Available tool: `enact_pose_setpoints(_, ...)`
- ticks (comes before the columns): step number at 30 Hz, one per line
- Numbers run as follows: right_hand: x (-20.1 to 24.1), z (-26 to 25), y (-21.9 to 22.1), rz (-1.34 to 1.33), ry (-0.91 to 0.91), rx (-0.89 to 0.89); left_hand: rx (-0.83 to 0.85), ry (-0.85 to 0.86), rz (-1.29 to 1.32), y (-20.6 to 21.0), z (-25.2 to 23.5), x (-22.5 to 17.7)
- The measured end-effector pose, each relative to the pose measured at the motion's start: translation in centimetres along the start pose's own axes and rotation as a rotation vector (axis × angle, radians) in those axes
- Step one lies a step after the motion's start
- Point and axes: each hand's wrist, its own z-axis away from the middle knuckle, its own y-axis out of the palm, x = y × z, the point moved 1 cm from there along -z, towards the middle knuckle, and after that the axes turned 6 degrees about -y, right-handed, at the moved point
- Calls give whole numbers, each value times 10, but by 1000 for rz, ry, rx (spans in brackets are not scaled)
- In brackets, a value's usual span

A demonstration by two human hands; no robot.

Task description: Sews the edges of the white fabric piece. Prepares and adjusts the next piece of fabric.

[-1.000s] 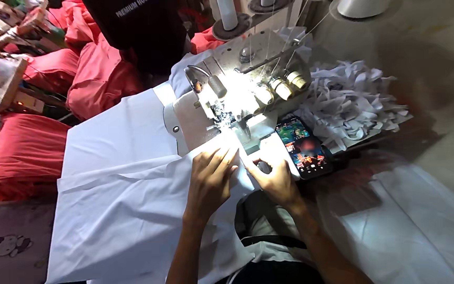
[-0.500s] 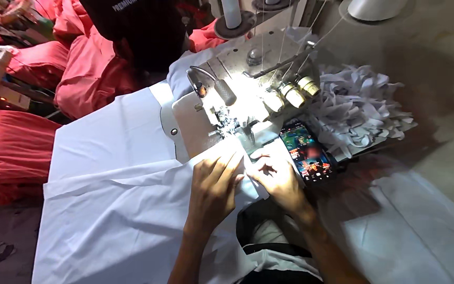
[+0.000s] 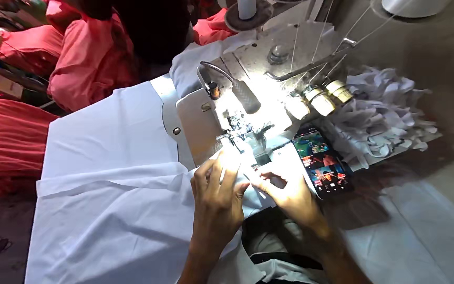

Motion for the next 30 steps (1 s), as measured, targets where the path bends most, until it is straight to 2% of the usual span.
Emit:
enact_pose_setpoints(8,4,12,-6,-57,-9,-25,58,32,45,-3,-2,-8)
enact_pose_setpoints(18,3,13,-5,-38,-8,-63,4,11,-2,4,-3,-9)
enact_pose_setpoints(30,4,19,-8,-7,11,-7,2,82,-42,4,4,-8)
